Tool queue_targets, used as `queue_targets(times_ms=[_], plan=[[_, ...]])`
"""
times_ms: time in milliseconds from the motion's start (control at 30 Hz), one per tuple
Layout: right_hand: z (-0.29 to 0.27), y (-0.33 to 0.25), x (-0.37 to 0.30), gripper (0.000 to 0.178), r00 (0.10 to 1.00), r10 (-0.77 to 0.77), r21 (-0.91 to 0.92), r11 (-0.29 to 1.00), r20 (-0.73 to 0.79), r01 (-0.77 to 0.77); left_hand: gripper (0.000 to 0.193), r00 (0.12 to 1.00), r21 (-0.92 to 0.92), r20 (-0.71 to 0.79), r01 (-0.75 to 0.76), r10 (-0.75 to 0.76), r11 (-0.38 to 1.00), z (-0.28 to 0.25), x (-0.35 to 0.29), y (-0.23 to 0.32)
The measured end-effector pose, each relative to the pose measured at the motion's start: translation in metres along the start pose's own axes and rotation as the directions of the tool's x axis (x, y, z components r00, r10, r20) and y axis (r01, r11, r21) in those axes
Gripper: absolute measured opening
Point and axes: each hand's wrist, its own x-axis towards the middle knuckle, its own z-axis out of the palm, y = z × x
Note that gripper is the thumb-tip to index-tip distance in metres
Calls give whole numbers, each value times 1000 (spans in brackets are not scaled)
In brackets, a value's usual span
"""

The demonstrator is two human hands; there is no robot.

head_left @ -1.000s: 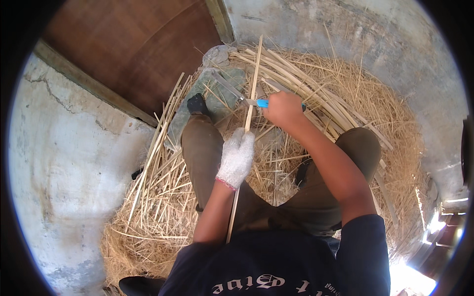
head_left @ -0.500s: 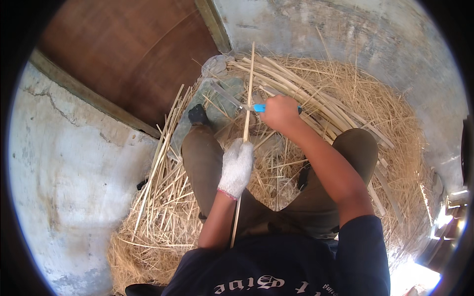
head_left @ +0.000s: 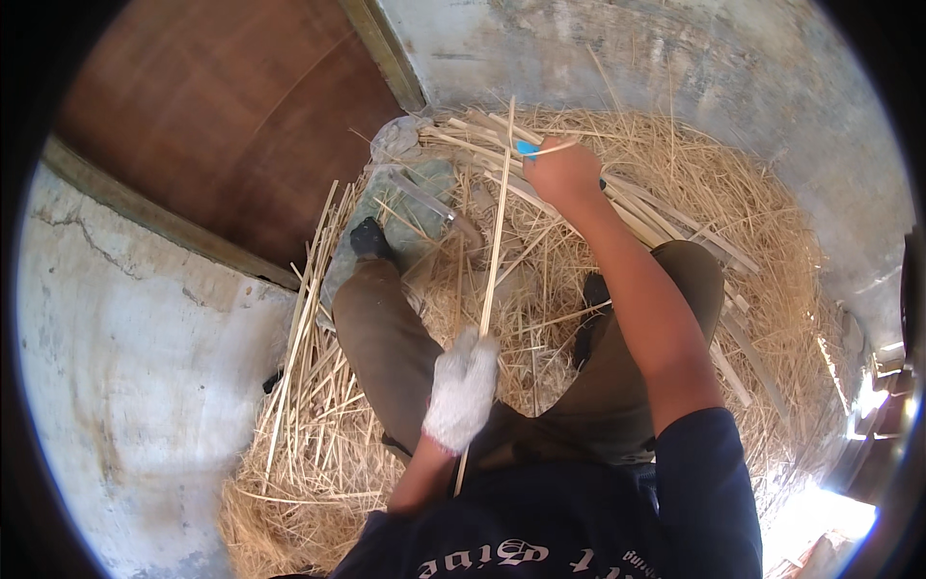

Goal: The person sits on a straw-covered floor and uses a knife to split long bamboo strips into thinner slats. They hold the bamboo with gloved hands and carefully shave the material to create uniform pieces.

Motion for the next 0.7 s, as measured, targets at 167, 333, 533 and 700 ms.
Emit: queue_targets(times_ms=[167,333,533,700], plan=[[-9,7,-1,24,992,75,-61,996,103,-69,27,998,295,38,-58,49,954,-14,-36,18],[-17,2,2,24,990,120,-19,993,77,-119,26,951,-72,6,307,-308,949,-18,-68,35],[-13,51,33,30,876,477,108,870,68,-482,21,962,-69,40,273,-271,959,-21,-109,10],[-81,-11,-12,34,989,142,82,987,-35,-138,16,925,-280,-79,337,-371,899,-48,-81,30]])
